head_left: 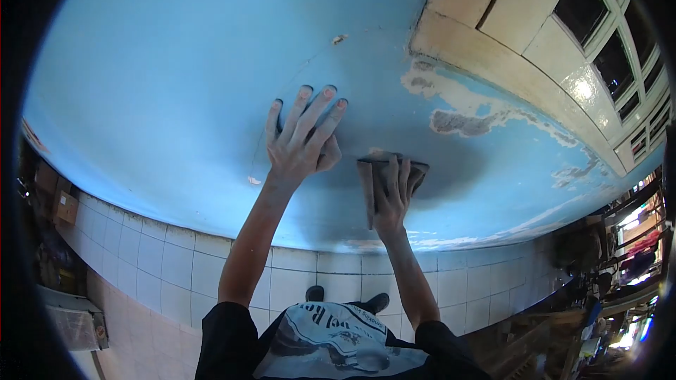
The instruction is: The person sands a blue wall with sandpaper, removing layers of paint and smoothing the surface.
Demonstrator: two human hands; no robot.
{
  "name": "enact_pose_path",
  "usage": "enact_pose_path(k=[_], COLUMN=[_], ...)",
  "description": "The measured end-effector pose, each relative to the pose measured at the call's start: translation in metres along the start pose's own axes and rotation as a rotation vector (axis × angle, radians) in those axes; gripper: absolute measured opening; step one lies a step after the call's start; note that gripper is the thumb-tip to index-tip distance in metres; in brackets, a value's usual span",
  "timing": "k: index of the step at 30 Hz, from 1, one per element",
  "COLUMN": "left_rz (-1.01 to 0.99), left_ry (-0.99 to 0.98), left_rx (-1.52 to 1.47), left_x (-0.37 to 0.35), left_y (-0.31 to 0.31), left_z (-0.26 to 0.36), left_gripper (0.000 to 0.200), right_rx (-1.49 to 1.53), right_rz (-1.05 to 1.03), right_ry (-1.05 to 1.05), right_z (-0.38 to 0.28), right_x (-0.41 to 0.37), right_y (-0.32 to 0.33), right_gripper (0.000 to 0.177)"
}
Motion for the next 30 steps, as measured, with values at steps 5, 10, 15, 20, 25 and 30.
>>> enact_pose_path(k=[5,10,15,20,25,30], left_rz=[0.006,0.030,0.013,0.013,0.033,0.026], left_ry=[0.047,-0.022,-0.003,-0.008,-0.011,-0.006], left_rx=[0.000,0.009,0.013,0.013,0.011,0.010], left_x=[-0.001,0.002,0.001,-0.001,0.003,0.003], left_y=[0.002,-0.001,0.000,0.000,-0.001,0.001], left_z=[0.001,0.000,0.001,0.000,0.000,0.001], left_gripper=[0.052,0.047,0.046,0.045,0.045,0.046], right_rx=[0.074,-0.011,0.056,-0.026,-0.028,-0.040], right_rz=[0.031,0.083,0.044,0.158,0.035,0.047], right_ry=[-0.053,-0.037,-0.099,-0.185,-0.228,-0.209], right_z=[-0.009,-0.010,-0.005,-0.016,-0.009,-0.018], right_x=[0.016,0.013,0.012,0.016,0.014,0.027], right_y=[0.008,0.003,0.006,0.023,0.020,0.022], right_gripper=[0.036,0.034,0.035,0.058,0.062,0.050])
Point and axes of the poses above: each hand's wrist, its own x-axis towards the middle knuckle, its own y-axis out of the back of the hand, z = x × y, the point moved 5 cm from there along x, towards the middle knuckle, and after that the axes turned 13 degrees about z, right-handed, at the moved point
